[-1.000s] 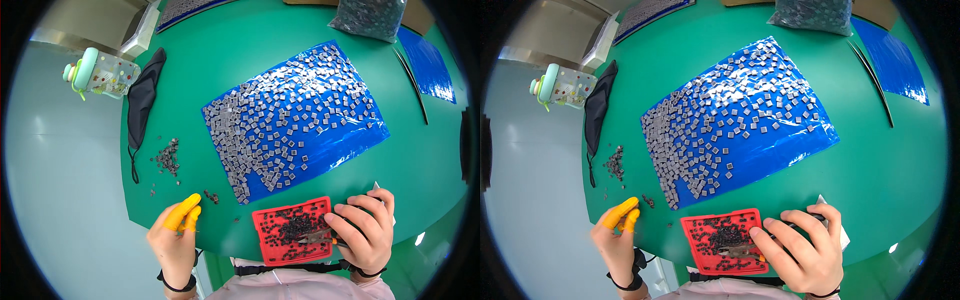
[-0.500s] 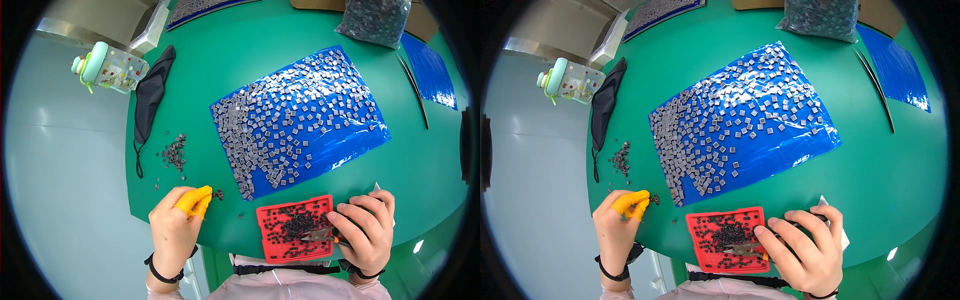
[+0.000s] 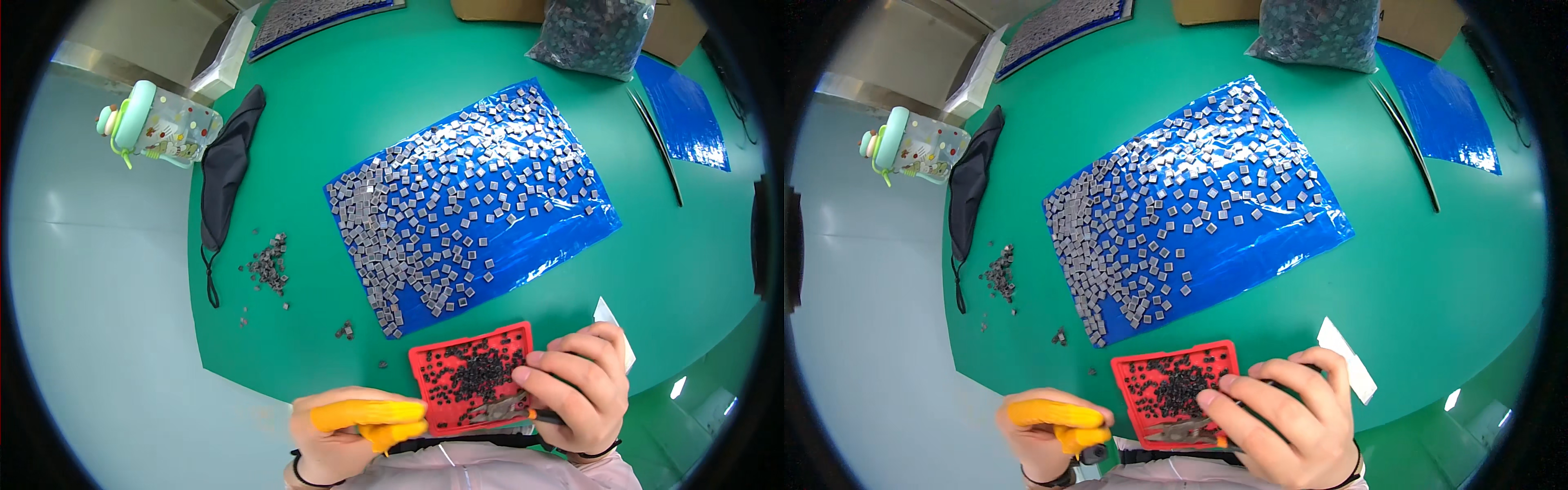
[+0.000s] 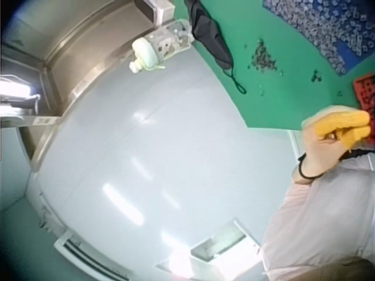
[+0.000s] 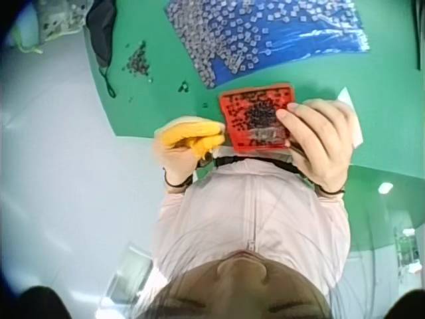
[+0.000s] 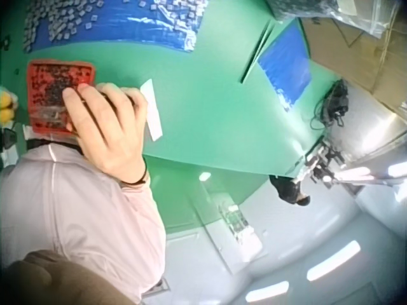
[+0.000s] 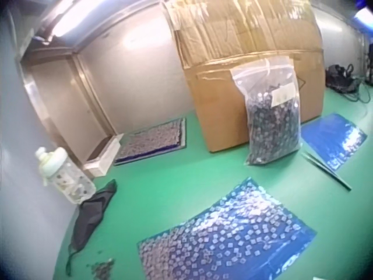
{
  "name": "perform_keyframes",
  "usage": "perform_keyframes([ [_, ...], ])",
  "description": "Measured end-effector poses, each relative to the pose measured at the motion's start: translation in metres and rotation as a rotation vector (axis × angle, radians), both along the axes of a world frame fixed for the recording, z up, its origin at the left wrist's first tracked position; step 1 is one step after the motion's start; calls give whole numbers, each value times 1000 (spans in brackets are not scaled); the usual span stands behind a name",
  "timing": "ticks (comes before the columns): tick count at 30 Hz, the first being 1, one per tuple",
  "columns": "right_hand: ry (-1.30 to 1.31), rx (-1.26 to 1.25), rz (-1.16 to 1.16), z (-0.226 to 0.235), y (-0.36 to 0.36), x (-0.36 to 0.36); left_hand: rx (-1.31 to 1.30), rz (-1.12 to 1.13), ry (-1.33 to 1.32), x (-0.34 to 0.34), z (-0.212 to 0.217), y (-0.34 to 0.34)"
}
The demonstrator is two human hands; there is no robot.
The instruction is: The person uses pliers to pick up small black components from a red tray and places them onto a blue sheet on the table. The person wears a yellow finger cot on the left index finger. The task involves repetitive picking and placing of small items.
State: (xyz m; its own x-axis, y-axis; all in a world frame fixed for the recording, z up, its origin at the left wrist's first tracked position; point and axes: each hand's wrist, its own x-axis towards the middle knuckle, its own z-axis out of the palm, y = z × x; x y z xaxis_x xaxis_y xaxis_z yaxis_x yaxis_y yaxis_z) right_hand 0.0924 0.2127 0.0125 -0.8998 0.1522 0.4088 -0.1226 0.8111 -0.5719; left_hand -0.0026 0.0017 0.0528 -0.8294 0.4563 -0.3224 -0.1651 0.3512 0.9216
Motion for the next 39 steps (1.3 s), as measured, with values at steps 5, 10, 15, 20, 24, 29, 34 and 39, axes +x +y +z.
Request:
perform_keyframes([
  [5, -38, -23, 4, 4, -7, -2, 228, -94, 26, 2, -40, -7],
  [10, -57, -32, 26, 7, -11, -6, 311, 133, -186, 16, -37, -5],
  [15, -61, 5, 19, 6, -14, -9, 333, 117, -155, 16, -39, -8],
  [20, -12, 60, 15, 3, -15, -9, 297, 41, -131, 14, -38, -11],
  [24, 28, 42, 7, 2, -16, -9, 308, 81, -229, 10, -29, 5],
  [29, 27, 23, 23, -1, -15, -8, 281, -211, 203, 5, -57, -6],
  [34, 30, -7, 51, -2, -16, -7, 376, -269, 193, 3, -54, 1],
  [39, 33, 14, 81, -2, -14, -6, 384, -424, -73, -3, -56, -9],
])
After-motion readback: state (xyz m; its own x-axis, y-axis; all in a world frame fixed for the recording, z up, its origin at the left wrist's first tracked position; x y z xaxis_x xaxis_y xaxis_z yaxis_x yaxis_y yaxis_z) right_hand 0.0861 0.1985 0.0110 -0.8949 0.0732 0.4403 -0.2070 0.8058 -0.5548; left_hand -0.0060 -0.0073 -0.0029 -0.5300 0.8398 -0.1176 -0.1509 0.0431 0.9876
